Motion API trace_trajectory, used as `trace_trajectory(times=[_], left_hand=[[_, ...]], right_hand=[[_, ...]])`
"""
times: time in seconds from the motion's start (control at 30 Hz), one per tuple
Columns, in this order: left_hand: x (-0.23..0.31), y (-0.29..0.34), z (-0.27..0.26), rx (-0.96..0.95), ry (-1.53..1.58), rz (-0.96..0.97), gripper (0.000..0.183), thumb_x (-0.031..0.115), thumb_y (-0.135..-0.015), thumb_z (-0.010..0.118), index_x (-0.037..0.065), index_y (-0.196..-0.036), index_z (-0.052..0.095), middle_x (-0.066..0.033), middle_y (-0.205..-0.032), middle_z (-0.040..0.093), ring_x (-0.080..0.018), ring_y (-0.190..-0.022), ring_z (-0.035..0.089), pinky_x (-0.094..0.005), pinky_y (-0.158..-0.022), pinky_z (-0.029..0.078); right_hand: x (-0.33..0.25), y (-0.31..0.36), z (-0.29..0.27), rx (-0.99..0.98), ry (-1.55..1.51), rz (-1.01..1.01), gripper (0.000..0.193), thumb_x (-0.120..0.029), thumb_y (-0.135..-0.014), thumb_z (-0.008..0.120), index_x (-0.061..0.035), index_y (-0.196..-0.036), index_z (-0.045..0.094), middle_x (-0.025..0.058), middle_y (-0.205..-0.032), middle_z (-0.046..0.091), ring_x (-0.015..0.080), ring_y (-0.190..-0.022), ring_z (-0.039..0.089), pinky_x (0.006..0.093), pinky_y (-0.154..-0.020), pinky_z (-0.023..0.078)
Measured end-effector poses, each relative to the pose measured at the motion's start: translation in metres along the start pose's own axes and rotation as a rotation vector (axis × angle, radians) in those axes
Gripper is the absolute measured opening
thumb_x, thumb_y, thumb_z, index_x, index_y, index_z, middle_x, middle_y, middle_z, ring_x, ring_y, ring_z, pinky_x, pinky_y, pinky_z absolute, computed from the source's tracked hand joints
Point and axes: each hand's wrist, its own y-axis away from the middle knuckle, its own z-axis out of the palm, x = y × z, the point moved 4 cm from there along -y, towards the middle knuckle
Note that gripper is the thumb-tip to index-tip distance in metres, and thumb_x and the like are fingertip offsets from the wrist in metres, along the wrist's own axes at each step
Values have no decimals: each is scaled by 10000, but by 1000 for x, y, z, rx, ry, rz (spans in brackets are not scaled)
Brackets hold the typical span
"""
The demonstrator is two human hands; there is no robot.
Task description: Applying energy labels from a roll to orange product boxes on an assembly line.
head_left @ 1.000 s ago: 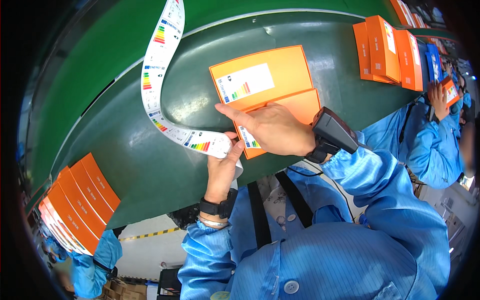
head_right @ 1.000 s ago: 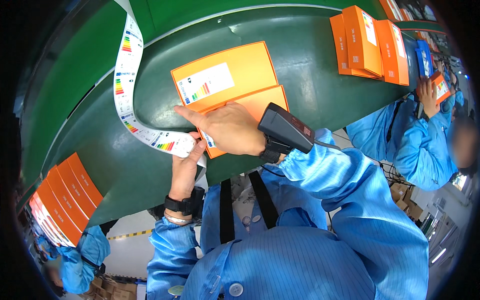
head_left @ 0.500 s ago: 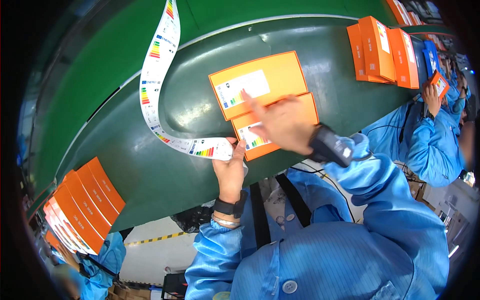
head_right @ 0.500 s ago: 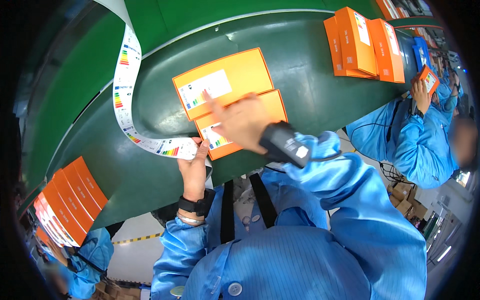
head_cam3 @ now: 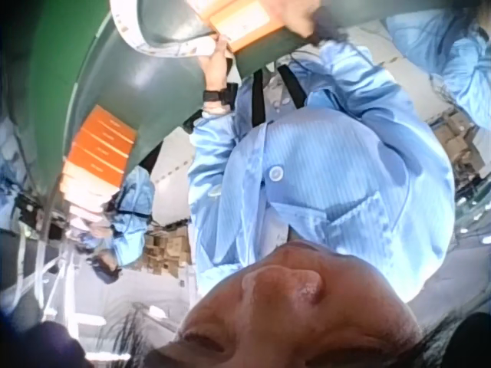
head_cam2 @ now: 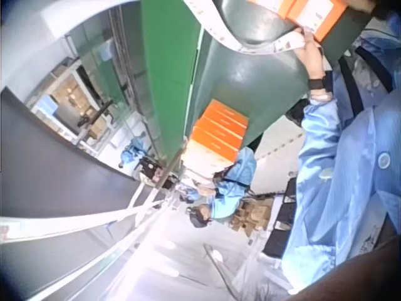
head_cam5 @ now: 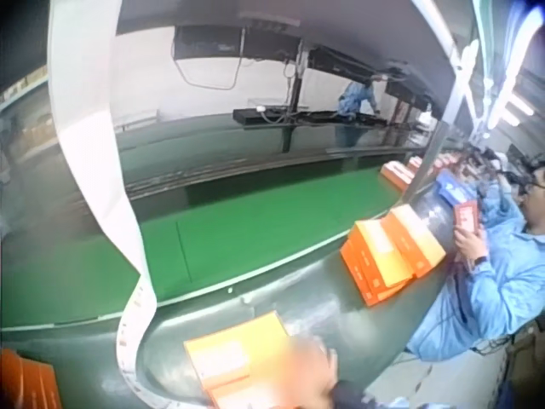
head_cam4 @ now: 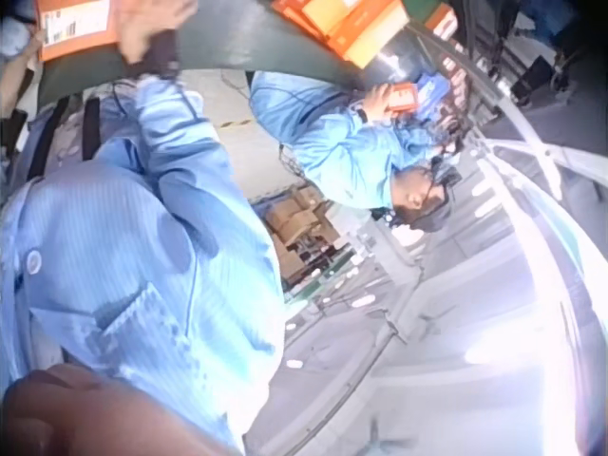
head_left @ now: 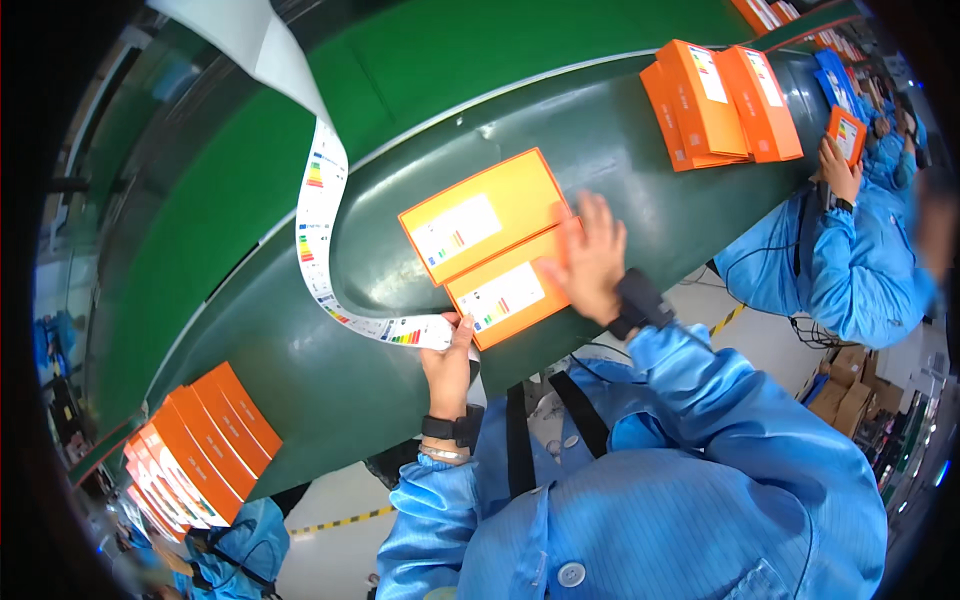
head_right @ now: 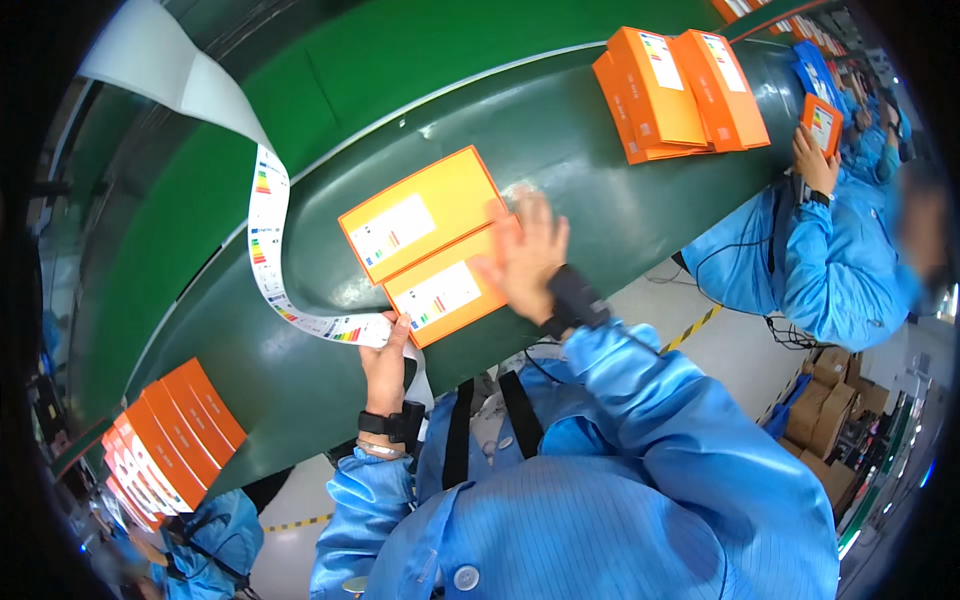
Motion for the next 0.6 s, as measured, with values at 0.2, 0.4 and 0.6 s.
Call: trace_trajectory(times=[0.2, 0.4, 0.6], left_hand=[[-8, 2, -8, -136, -168, 8, 151, 144, -863, 537, 7, -927, 534, -23, -878, 566, -82, -750, 497, -229, -666, 416], [53, 59, 6, -127, -19, 137, 201, 81, -833, 570, 51, -1002, 467, -9, -938, 495, -97, -880, 461, -244, -754, 394], [105, 8, -11, -105, -85, 251, 354, 113, -840, 547, -32, -1154, 473, -64, -1100, 523, -146, -980, 491, -289, -860, 365]], right_hand=[[32, 19, 20, -317, -560, 282, 730, -453, -774, 579, -42, -1318, 315, 267, -1385, 172, 396, -1307, 99, 464, -1039, 144], [17, 36, -42, -167, -1271, 345, 669, -308, -819, 576, -1, -1329, 271, 228, -1415, 131, 302, -1333, 83, 360, -1066, 104], [-15, -51, -55, -113, -1047, 151, 738, -444, -794, 566, -73, -1354, 262, 231, -1386, 206, 357, -1316, 100, 429, -1062, 100]])
